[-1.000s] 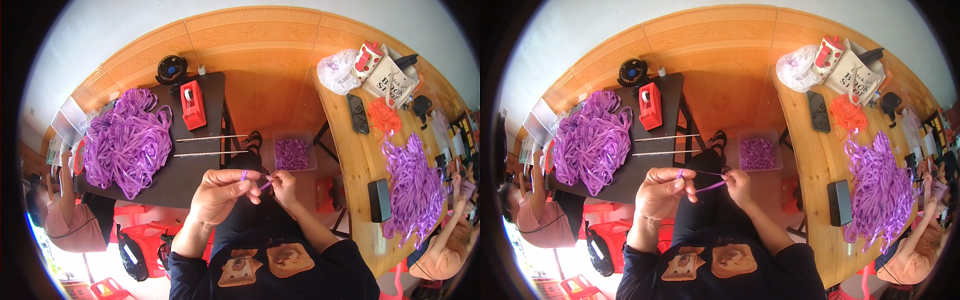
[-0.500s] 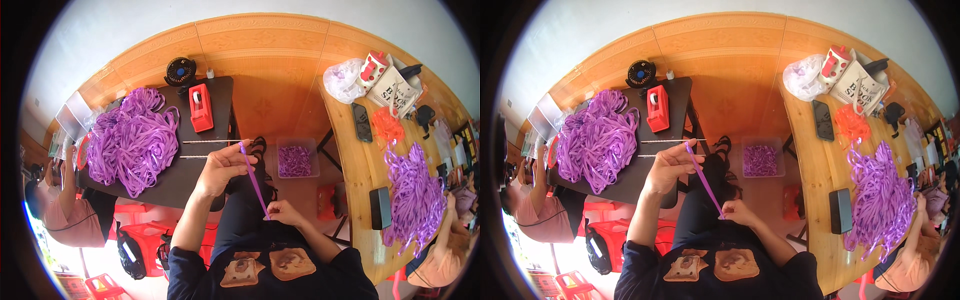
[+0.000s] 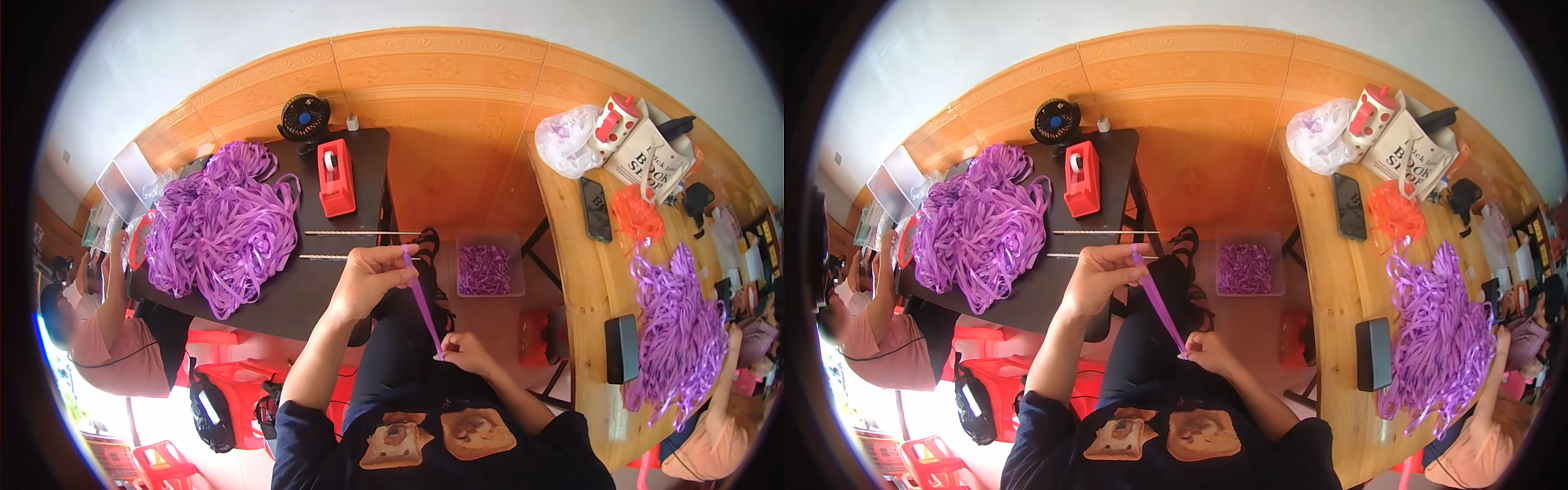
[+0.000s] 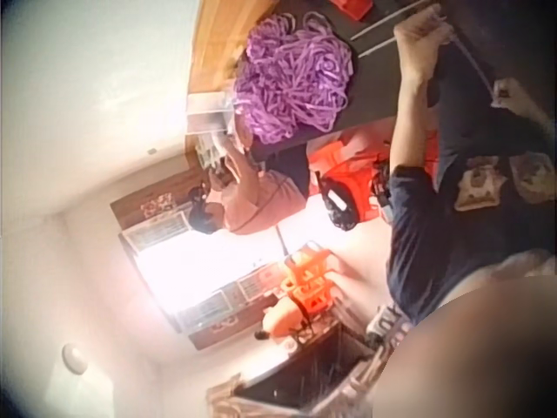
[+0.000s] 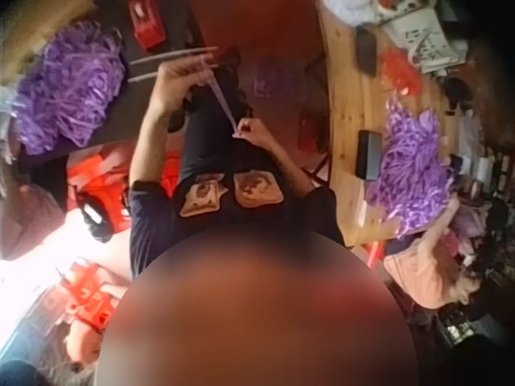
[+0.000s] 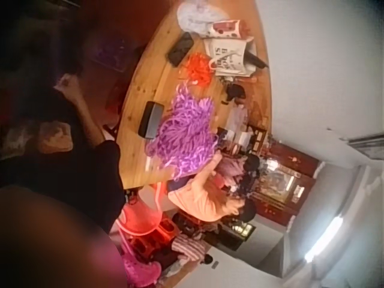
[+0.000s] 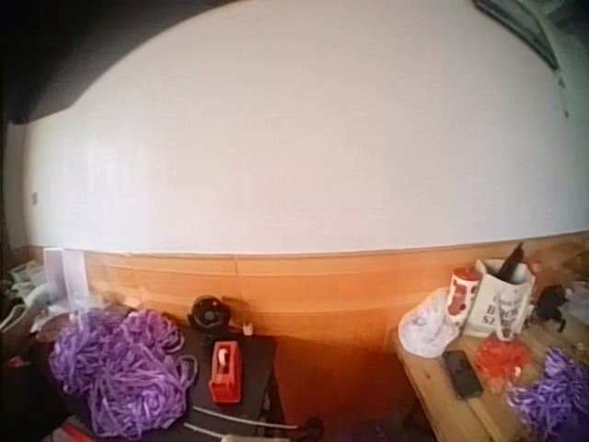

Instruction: Using a metal rod jig to tie and form decorative purple ribbon bows.

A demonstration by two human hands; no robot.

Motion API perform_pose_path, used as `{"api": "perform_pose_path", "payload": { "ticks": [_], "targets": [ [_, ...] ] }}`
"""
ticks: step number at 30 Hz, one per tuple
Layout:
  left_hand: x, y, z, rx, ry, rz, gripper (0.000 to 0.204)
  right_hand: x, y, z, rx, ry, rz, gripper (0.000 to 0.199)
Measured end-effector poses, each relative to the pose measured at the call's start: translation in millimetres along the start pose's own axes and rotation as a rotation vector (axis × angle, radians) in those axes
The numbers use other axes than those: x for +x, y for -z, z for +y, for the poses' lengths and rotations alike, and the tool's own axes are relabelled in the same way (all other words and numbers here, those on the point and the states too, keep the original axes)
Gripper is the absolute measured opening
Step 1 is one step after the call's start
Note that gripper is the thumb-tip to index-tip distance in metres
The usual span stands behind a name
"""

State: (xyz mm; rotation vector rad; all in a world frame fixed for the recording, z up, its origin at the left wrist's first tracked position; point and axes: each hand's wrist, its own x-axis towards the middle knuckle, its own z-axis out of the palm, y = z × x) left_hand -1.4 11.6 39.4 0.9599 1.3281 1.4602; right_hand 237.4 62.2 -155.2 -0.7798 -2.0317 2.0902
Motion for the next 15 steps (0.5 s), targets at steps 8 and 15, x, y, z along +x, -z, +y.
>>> {"api": "perform_pose_path", "payload": {
  "ticks": [8,15],
  "targets": [
    [-5.3,-7.3,-8.6,-0.2,0.069,-0.14,0.029,-0.8,28.6,-17.3,0.001,0.265,0.265,0.02],
    [-22.3,-25.1,-20.2,-0.347,0.313,-0.377,0.023,2.8,52.0,-183.1,-0.26,0.906,0.046,0.029]
  ]
}}
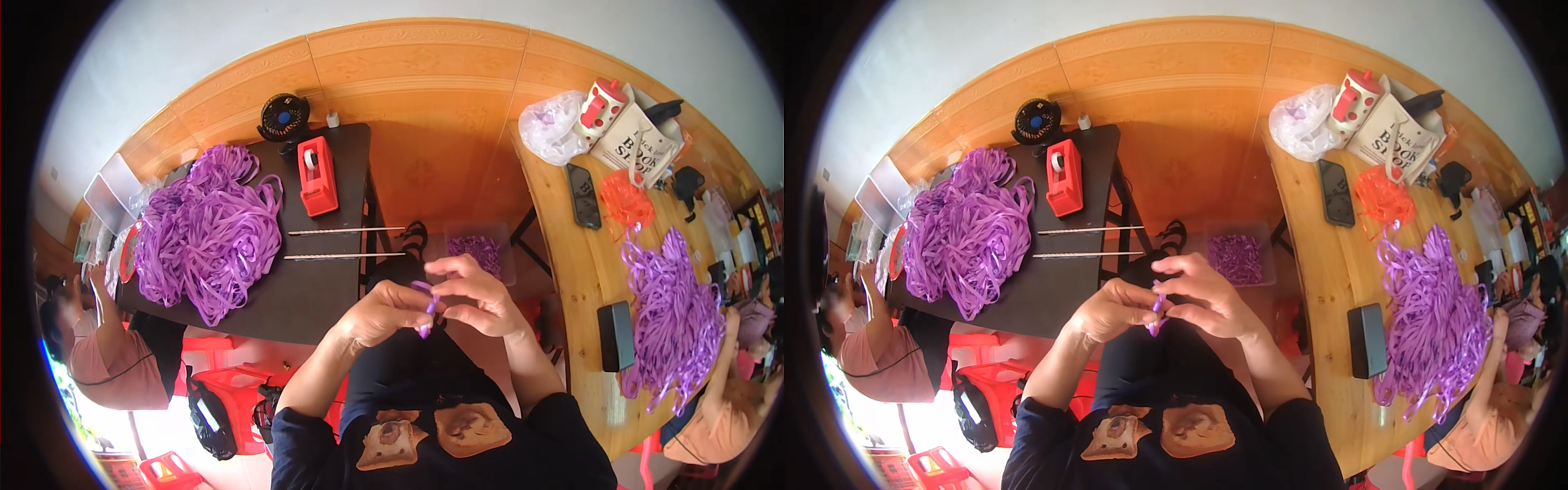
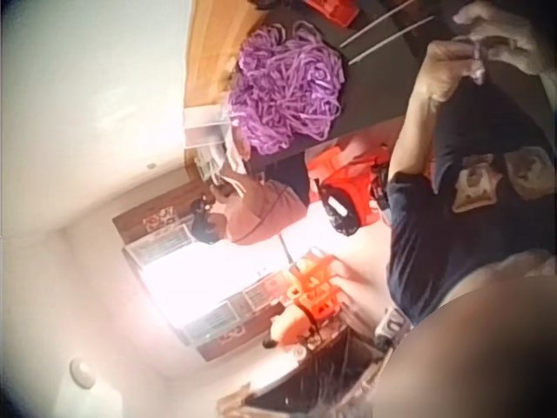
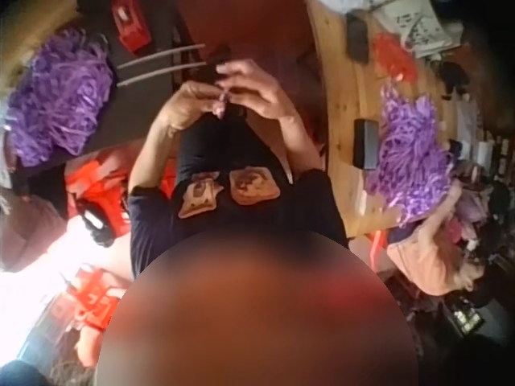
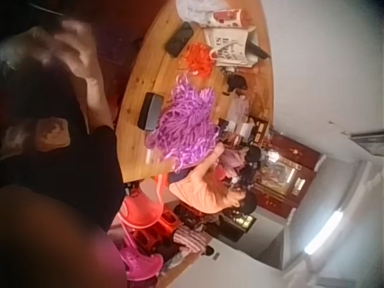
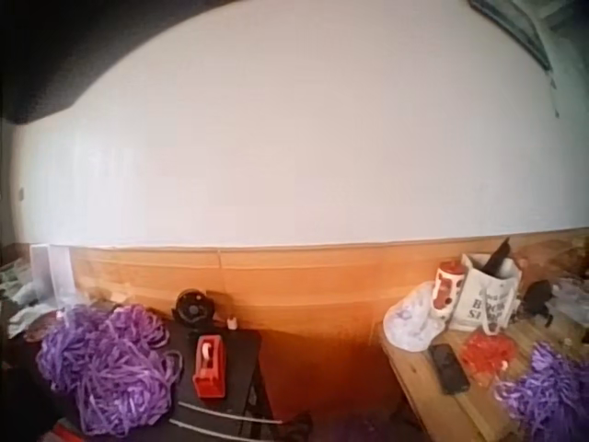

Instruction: Using a metal rod jig to tie and form decorative purple ribbon bows.

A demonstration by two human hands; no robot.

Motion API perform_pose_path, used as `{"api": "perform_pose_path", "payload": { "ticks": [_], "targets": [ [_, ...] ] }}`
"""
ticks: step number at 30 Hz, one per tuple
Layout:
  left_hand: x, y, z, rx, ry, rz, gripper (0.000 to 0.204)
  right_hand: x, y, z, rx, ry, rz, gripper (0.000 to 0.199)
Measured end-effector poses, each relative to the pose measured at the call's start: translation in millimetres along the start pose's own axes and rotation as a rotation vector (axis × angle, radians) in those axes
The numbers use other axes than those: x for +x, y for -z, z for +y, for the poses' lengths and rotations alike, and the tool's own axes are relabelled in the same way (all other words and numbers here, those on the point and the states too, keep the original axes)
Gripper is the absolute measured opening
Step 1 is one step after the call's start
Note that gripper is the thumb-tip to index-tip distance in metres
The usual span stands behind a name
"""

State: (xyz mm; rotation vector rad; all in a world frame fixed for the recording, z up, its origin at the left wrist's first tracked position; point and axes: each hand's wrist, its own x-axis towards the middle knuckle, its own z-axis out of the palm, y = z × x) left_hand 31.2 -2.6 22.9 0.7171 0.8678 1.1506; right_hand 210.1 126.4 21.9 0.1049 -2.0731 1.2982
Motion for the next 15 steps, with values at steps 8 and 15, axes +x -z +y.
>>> {"api": "perform_pose_path", "payload": {
  "ticks": [8,15],
  "targets": [
    [-2.3,9.7,-19.2,-0.093,0.074,-0.045,0.018,-2.5,-8.6,9.8,0.094,-0.043,-0.123,0.017],
    [0.1,18.3,-28.3,0.006,0.064,-0.05,0.013,-8.4,-16.2,5.2,-0.009,0.002,-0.042,0.013]
  ]
}}
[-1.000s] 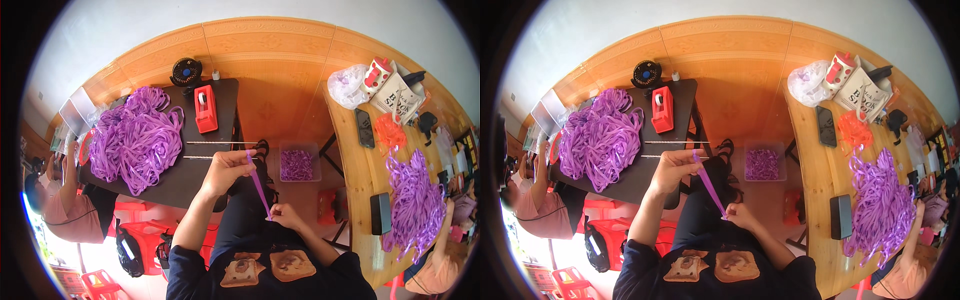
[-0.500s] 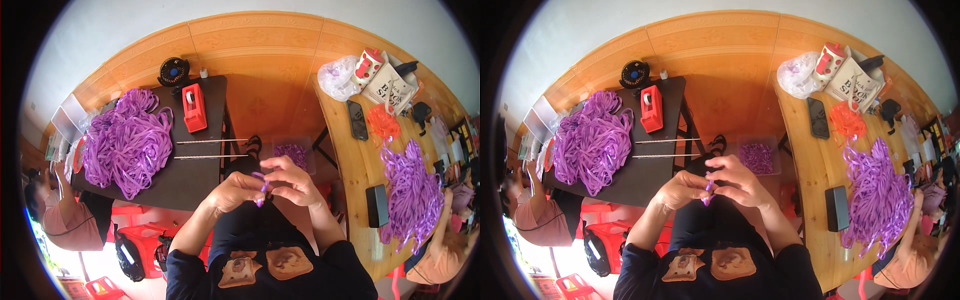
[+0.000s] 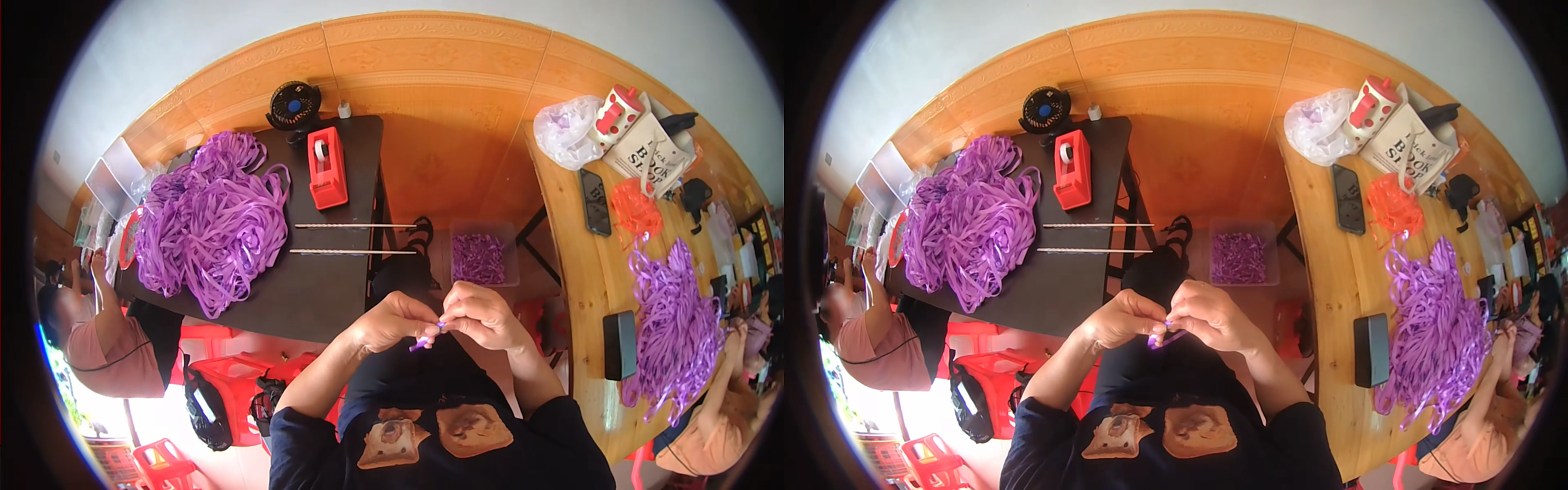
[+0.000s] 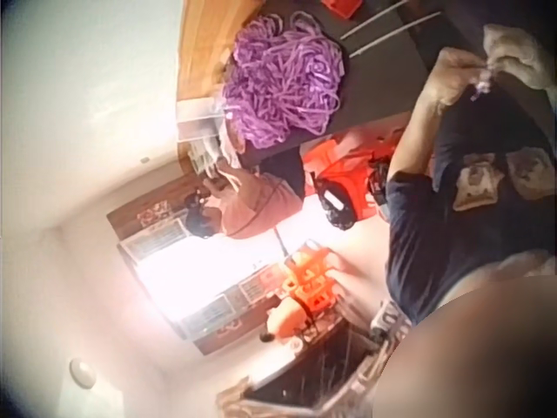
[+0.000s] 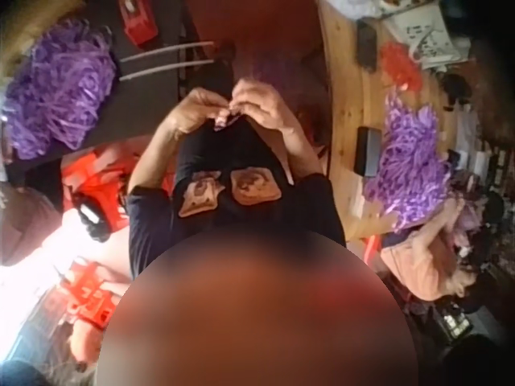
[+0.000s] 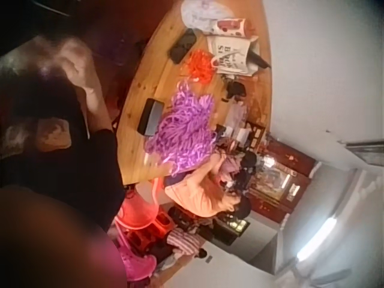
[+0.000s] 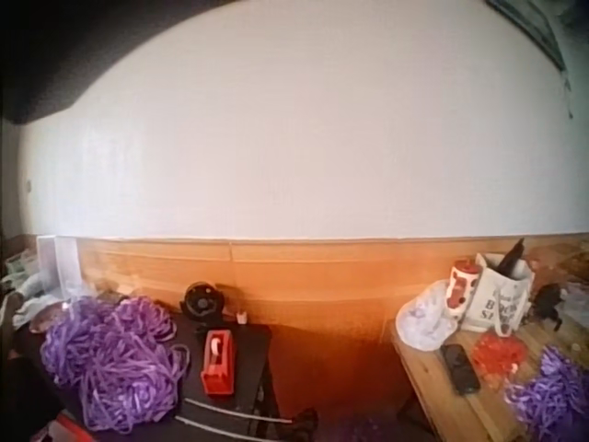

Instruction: Using a metal rod jig to tie and form decorative purple ribbon bows.

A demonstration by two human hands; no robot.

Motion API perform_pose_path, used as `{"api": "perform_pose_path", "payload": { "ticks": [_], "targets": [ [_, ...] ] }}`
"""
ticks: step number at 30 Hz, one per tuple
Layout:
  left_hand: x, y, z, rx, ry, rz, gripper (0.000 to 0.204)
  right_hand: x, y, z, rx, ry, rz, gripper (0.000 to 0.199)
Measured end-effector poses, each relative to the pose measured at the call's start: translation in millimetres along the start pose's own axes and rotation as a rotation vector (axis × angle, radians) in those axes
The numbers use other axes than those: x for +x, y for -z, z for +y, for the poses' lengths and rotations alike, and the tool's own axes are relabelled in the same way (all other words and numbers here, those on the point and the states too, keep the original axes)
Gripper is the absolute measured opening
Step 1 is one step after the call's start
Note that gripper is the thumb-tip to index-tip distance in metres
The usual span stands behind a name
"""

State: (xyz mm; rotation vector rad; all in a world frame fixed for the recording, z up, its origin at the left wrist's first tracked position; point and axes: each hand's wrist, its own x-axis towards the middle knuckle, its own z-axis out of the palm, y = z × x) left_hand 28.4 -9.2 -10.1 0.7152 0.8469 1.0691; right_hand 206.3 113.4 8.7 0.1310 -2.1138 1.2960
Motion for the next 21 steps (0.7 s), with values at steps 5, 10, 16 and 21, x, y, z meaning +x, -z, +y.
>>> {"api": "perform_pose_path", "payload": {
  "ticks": [5,10,16,21],
  "targets": [
    [-2.1,-10.4,0.3,-0.001,-0.065,0.05,0.008,0.5,-3.5,-3.8,-0.012,-0.002,0.017,0.013],
    [-10.1,-25.6,1.5,0.156,-0.242,0.173,0.005,-2.9,-11.7,-1.1,-0.049,0.022,0.081,0.013],
    [-19.2,-44.8,11.2,0.946,-0.648,0.395,0.003,-9.2,-22.1,-7.8,-0.037,-0.092,0.175,0.013],
    [-20.1,-31.5,11.5,0.447,-0.34,0.181,0.005,-6.9,-19.3,-10.0,0.049,-0.034,0.136,0.015]
  ]
}}
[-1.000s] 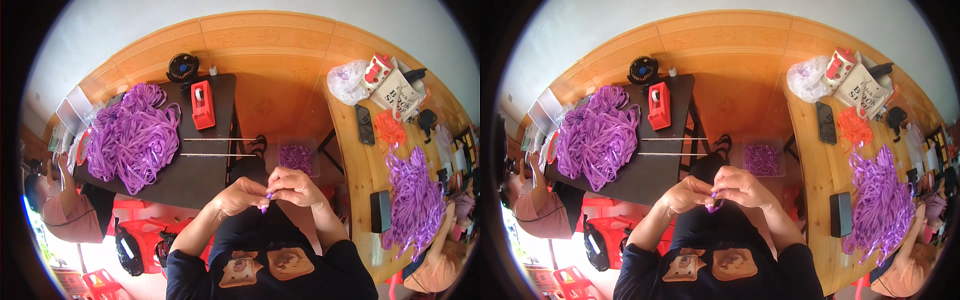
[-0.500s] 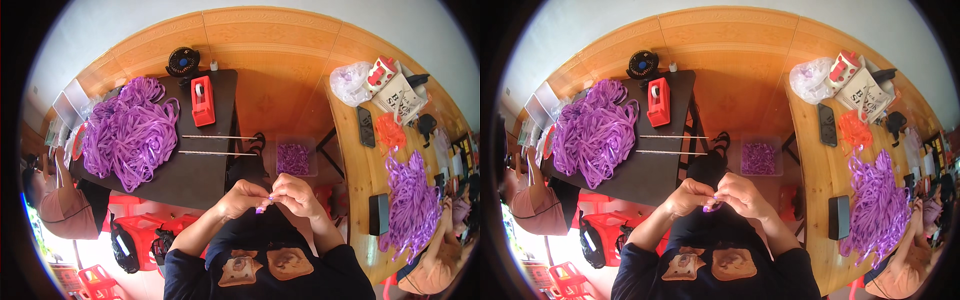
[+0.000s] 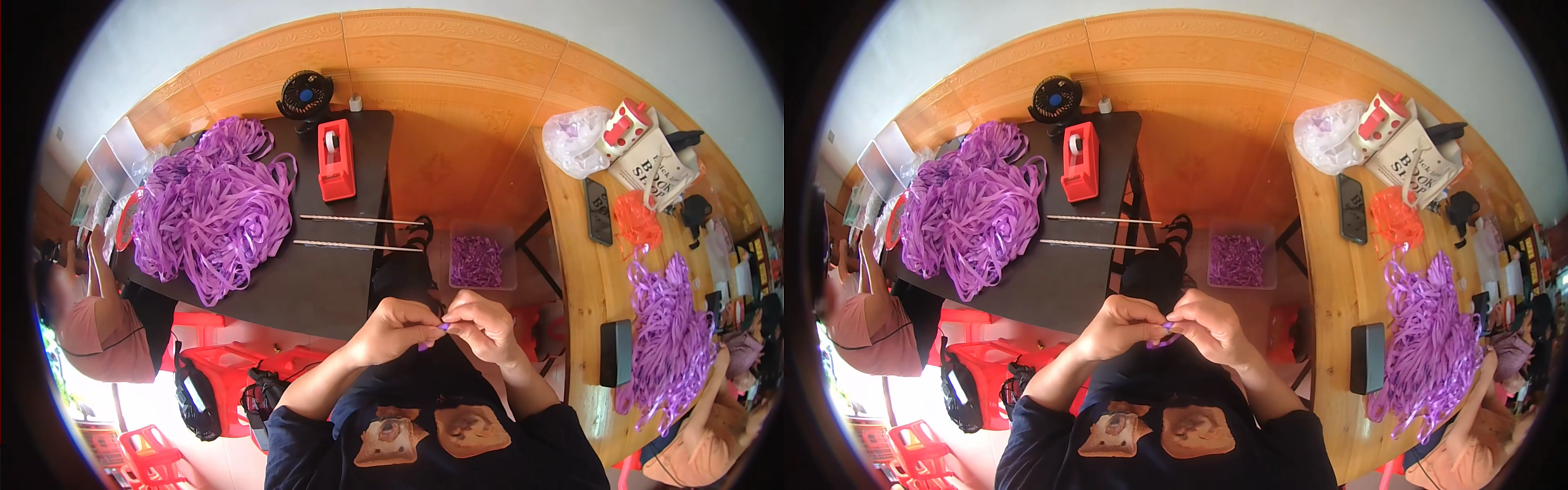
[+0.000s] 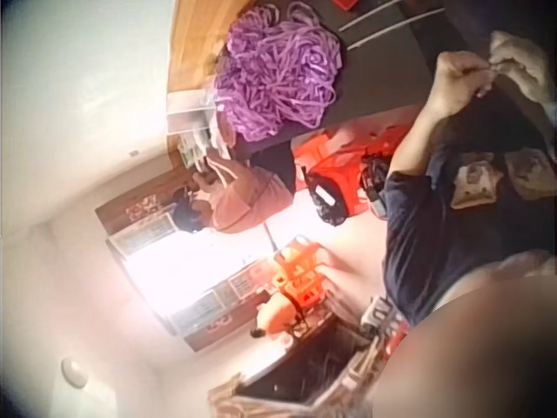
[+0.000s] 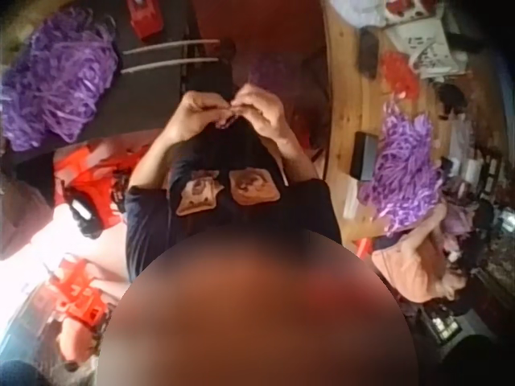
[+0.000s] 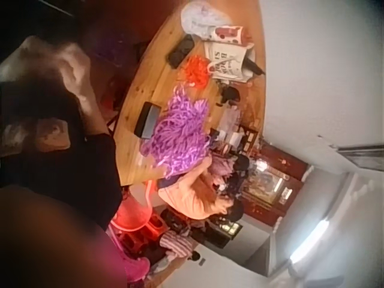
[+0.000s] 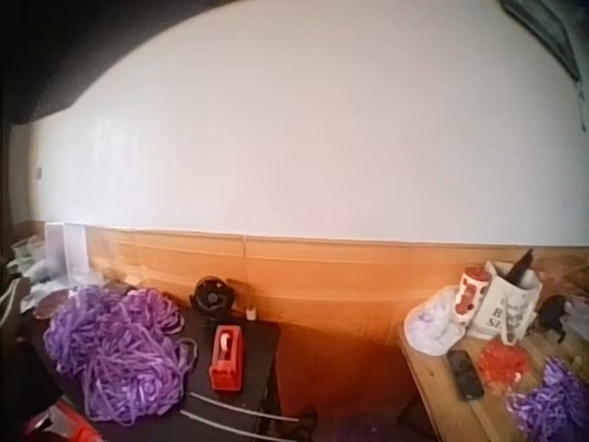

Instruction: Using a metal rod jig to tie and form decorative purple ribbon bows.

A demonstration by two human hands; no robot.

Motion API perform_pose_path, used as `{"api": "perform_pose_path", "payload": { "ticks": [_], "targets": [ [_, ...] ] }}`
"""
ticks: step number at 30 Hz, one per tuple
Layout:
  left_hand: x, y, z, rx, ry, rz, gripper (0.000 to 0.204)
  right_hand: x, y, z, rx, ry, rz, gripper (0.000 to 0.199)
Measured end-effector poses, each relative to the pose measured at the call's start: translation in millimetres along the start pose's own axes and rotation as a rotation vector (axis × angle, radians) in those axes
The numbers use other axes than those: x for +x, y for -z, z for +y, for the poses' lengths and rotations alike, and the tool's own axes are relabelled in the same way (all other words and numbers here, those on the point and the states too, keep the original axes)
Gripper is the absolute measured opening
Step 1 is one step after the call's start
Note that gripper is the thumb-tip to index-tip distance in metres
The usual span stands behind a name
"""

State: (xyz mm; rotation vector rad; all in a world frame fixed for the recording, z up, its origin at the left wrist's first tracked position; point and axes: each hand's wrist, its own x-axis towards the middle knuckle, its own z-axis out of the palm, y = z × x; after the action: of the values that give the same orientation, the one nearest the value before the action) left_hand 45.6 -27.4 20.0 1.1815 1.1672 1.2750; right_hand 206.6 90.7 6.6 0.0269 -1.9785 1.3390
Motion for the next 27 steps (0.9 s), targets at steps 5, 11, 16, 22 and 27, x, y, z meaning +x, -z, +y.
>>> {"api": "perform_pose_path", "payload": {
  "ticks": [5,11,16,22,27],
  "targets": [
    [-2.4,-2.4,7.4,-0.126,0.019,-0.044,0.005,2.6,-1.8,-3.7,-0.096,0.131,0.0,0.014],
    [-9.3,-18.4,13.2,0.751,-0.469,0.192,0.015,-0.2,-6.7,-13.5,-0.182,0.048,0.047,0.013],
    [-5.9,-22.5,7.2,1.197,-0.681,0.295,0.03,-5.2,-10.5,-14.3,-0.064,-0.215,0.123,0.011],
    [-7.2,-16.7,3.1,0.434,-0.174,0.291,0.005,-6.5,13.5,6.1,-0.173,-0.122,-0.021,0.017],
    [-5.4,-9.3,-36.5,-0.393,0.316,0.147,0.01,4.4,20.3,22.9,-0.584,0.147,0.025,0.018]
  ]
}}
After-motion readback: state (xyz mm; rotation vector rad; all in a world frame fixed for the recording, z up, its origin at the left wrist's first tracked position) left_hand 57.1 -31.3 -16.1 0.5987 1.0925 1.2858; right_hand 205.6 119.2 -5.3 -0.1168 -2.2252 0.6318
